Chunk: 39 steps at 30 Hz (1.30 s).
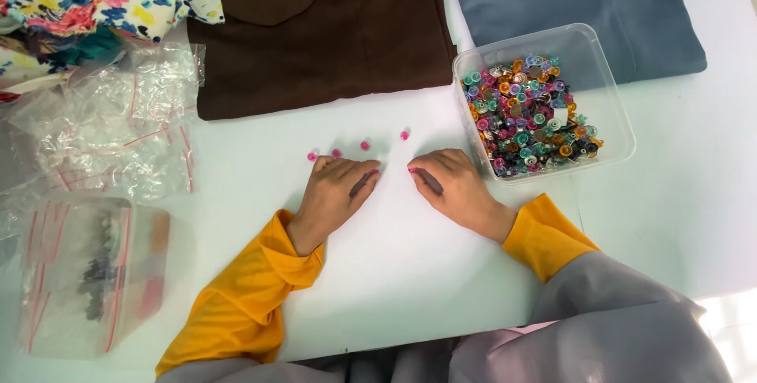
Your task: The person is sorting colored buttons from a large bin and placing specific quantities into small zip-lock bags.
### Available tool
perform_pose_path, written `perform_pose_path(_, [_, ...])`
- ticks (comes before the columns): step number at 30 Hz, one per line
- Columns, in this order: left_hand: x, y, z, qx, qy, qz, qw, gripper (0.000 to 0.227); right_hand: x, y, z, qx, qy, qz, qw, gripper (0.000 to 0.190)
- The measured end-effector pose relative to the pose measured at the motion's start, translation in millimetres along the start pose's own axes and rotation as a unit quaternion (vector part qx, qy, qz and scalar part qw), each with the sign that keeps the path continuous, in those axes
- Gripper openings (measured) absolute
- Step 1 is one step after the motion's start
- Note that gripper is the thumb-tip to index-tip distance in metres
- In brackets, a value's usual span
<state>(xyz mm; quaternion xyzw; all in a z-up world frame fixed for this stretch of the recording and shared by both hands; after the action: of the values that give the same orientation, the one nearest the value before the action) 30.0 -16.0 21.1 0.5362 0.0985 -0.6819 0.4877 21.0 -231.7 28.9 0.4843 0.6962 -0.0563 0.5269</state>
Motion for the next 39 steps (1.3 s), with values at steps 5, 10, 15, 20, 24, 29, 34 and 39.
perform_pose_path(5, [-4,5,7,-0.003,-0.014,-0.008,1.000,0.008,7,10,4,0.013,-0.058,0.008,0.998,0.013])
perform_pose_path(10, [-1,4,1,-0.006,-0.002,-0.002,1.000,0.010,14,14,10,0.013,-0.096,0.018,0.995,0.016])
perform_pose_path(15, [2,2,0,0.000,0.032,-0.012,0.999,0.014,10,14,8,0.019,-0.094,0.029,0.995,0.016])
perform_pose_path(20, [-3,3,6,0.012,0.035,0.002,0.999,0.024,7,15,4,0.027,-0.082,0.036,0.996,0.020])
perform_pose_path(24, [-2,1,12,0.055,0.112,0.031,0.992,0.034,-3,16,-3,0.018,-0.045,0.071,0.996,0.021])
perform_pose_path(29, [5,-1,33,0.127,0.127,0.091,0.980,0.027,-16,-1,-30,-0.098,-0.083,0.146,0.981,0.017])
perform_pose_path(34, [15,12,64,0.157,0.087,0.119,0.977,0.026,-47,-16,-47,-0.210,-0.176,0.212,0.938,0.015])
perform_pose_path(39, [23,66,118,0.175,-0.053,0.081,0.980,0.027,-115,-13,8,-0.081,-0.293,0.215,0.928,0.019])
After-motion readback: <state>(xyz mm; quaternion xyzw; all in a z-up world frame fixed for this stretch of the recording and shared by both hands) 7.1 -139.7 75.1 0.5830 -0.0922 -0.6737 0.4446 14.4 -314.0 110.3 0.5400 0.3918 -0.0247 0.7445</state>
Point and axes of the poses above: each hand's wrist, its own y-axis towards the middle knuckle, its own x-axis out of the palm, z = x × y, the point moved 4 cm from there along y, towards the middle knuckle, and after that the axes turned 10 degrees about -z, right-handed, at the moved point
